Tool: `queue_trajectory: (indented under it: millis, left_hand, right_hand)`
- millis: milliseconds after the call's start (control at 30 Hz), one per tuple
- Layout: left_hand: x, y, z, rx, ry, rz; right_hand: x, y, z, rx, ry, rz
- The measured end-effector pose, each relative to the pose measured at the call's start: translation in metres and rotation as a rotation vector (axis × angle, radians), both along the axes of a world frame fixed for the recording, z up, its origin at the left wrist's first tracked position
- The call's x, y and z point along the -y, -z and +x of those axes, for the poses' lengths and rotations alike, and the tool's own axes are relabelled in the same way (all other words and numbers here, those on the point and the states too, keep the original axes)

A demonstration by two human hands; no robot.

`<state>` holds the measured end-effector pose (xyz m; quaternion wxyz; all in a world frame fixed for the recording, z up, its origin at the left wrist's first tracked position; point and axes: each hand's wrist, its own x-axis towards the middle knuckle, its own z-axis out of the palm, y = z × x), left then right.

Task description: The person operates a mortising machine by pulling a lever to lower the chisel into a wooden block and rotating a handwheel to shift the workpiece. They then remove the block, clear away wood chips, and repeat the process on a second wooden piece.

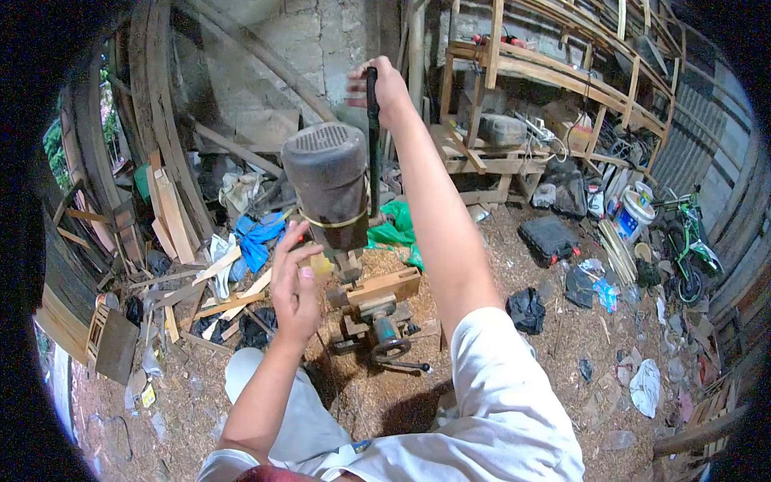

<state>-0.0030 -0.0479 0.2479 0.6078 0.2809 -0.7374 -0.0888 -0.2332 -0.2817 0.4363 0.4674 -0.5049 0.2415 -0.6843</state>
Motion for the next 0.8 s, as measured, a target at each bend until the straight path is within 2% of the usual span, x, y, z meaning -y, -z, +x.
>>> queue_trajectory:
  millis: [133,200,267,400,433,600,800]
  left_hand:
    - [0.003,-0.002,0.006,-0.034,-0.019,-0.020]
    - [0.006,-0.001,0.007,-0.063,-0.010,-0.033]
    - [0.006,0.000,0.009,-0.029,-0.003,-0.007]
    - [-0.001,-0.001,0.009,0.007,0.023,0.024]
    - [-0.003,0.001,0.008,0.009,0.022,0.013]
    - [-0.009,0.006,0.010,0.034,0.065,0.048]
    - [-0.001,0.022,0.017,0.276,0.110,0.073]
  right_hand:
    - [-0.022,0.021,-0.015,-0.028,-0.067,-0.048]
    - [-0.053,0.050,-0.019,-0.004,-0.131,-0.284]
    - [-0.090,0.078,-0.016,0.108,-0.147,-0.314]
    - [-0.147,0.134,-0.018,0.106,-0.096,-0.496]
    - [-0.168,0.140,-0.015,0.047,0.014,-0.501]
    - [-0.191,0.177,-0.016,0.094,0.017,-0.538]
    - [-0.199,0.192,-0.012,0.137,0.072,-0.561]
